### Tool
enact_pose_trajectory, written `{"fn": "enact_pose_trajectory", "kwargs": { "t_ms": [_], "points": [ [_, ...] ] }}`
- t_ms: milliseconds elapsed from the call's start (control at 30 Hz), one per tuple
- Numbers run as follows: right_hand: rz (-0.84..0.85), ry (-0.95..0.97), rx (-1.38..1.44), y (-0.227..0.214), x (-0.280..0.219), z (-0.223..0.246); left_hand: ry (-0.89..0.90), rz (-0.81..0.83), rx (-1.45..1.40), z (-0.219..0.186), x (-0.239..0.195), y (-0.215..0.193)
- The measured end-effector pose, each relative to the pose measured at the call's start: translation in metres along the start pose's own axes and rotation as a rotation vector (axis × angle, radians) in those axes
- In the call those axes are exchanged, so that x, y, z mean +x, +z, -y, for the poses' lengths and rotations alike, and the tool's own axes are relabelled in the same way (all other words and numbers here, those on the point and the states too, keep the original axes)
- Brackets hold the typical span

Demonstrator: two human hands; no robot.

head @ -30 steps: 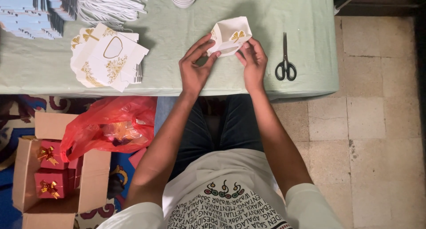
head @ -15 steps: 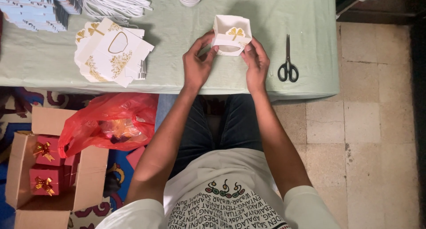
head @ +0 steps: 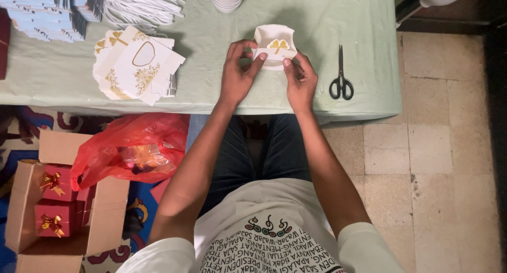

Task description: Assembling small decorative gift boxes by folding them and threading string handles through pre-cut holes.

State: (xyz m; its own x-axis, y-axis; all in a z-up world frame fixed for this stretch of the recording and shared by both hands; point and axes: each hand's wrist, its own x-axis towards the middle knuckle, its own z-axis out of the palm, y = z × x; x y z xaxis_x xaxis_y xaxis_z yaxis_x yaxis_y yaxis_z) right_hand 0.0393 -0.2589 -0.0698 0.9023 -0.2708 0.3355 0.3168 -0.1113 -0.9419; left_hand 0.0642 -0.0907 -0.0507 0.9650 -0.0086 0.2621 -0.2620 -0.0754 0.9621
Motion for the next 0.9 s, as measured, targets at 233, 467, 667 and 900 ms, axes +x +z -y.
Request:
{"fn": "enact_pose_trajectory", "kwargs": {
  "t_ms": [233,467,667,900],
  "points": [
    [0.021,-0.034,-0.032,0.003,-0.003,0.004,-0.052,0.032,-0.037,0.002,-0.004,0.002],
    [-0.024,-0.006,-0.043,0.009,-0.005,-0.004,-0.116,0.072,-0.088,0.001,-0.011,-0.006],
    [-0.082,-0.052,-0.074,0.001,-0.019,-0.011,-0.076,0.09,0.0,0.003,-0.021,-0.029],
    [-0.179,-0.205,-0.101,0.01,-0.048,-0.009,-0.004,0.096,0.07,0.008,-0.035,-0.068]
  ]
}}
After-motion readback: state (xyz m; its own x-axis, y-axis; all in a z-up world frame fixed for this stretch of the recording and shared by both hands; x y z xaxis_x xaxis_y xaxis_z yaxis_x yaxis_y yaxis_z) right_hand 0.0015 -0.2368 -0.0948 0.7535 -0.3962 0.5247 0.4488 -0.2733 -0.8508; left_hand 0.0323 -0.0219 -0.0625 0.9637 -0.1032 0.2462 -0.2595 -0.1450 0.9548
